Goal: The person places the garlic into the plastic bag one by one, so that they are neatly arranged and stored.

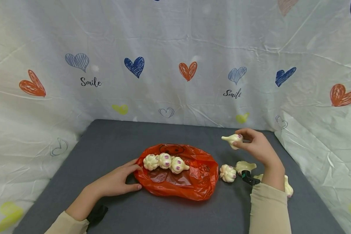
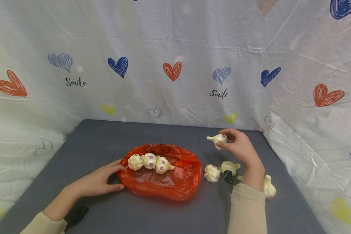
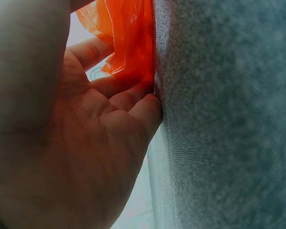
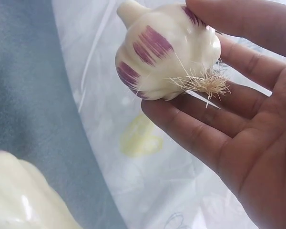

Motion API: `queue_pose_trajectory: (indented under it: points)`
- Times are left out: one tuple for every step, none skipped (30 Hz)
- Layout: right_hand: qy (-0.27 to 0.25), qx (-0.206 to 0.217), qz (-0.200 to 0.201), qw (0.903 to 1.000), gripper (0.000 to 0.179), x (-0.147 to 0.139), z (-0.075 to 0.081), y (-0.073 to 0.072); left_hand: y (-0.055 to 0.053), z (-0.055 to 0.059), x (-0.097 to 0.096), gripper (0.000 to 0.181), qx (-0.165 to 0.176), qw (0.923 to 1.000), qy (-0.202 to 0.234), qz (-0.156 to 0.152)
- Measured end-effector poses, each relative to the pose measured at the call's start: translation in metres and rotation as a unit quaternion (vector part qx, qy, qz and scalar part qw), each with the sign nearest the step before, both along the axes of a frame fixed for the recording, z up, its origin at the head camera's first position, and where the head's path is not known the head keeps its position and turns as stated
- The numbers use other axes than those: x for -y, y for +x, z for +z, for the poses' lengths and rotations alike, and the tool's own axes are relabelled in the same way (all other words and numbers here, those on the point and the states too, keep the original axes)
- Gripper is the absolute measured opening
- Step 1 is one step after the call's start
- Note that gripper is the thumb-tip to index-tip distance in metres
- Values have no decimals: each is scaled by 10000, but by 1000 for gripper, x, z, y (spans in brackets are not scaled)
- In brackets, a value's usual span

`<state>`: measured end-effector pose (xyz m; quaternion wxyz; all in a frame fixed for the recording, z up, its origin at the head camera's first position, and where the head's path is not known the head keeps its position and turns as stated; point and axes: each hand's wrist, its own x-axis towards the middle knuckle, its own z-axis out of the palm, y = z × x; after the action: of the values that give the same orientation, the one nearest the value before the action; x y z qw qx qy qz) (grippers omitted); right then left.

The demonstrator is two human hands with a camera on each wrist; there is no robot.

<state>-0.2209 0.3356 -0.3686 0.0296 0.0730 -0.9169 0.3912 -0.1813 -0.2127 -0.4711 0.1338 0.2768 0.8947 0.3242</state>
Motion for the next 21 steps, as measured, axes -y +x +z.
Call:
queue_pose_trajectory:
  points:
    - [0,17,7,10000,59,1,0,0,0,0,0,60,1,10000,-5,-1]
    - [-3,32,14,10000,59,2,1,0,0,0,0,60,4,10000,-8,1]
    - [-6,40,29,10000,59,3,1,0,0,0,0,60,9,10000,-9,2]
    - [-4,43,43,10000,59,4,1,0,0,0,0,60,15,10000,-14,6]
    - [-10,48,56,10000,59,5,2,0,0,0,0,60,22,10000,-18,8]
    - [-17,54,72,10000,59,6,2,0,0,1,0,60,28,10000,-21,10]
    - [-20,60,97,9999,59,7,2,0,1,1,0,60,32,10000,-22,11]
    - [-35,62,135,9999,58,8,2,0,1,1,0,61,32,10000,-22,12]
    - [-51,59,180,9998,58,9,2,0,1,1,0,61,30,10000,-23,9]
    - [-65,63,223,9997,57,10,2,0,1,1,0,61,26,10000,-24,9]
    - [-90,65,267,9996,57,11,2,-1,1,1,0,61,23,10000,-28,7]
    - [-107,66,304,9995,56,11,1,-1,1,1,0,61,23,10000,-31,8]
    - [-124,65,348,9993,56,12,1,-1,0,1,0,61,21,10000,-38,14]
    - [-140,58,378,9992,55,13,1,-2,0,0,0,61,21,10000,-42,18]
    - [-144,55,396,9991,56,13,1,-2,0,0,0,61,20,10000,-46,24]
    - [-150,54,406,9990,55,14,1,-2,0,0,1,61,17,10000,-52,30]
    - [-164,57,414,9990,56,15,0,-2,0,-1,1,61,11,10000,-61,32]
    - [-174,70,419,9989,56,16,0,-2,0,-1,1,61,4,10000,-62,35]
    - [-182,82,427,9989,56,16,0,-3,-1,-1,1,61,-6,10000,-64,33]
    - [-208,102,432,9988,56,17,0,-3,-1,-1,1,61,-12,10000,-65,28]
    - [-225,122,438,9987,56,18,0,-3,-1,-2,1,61,-20,10000,-69,27]
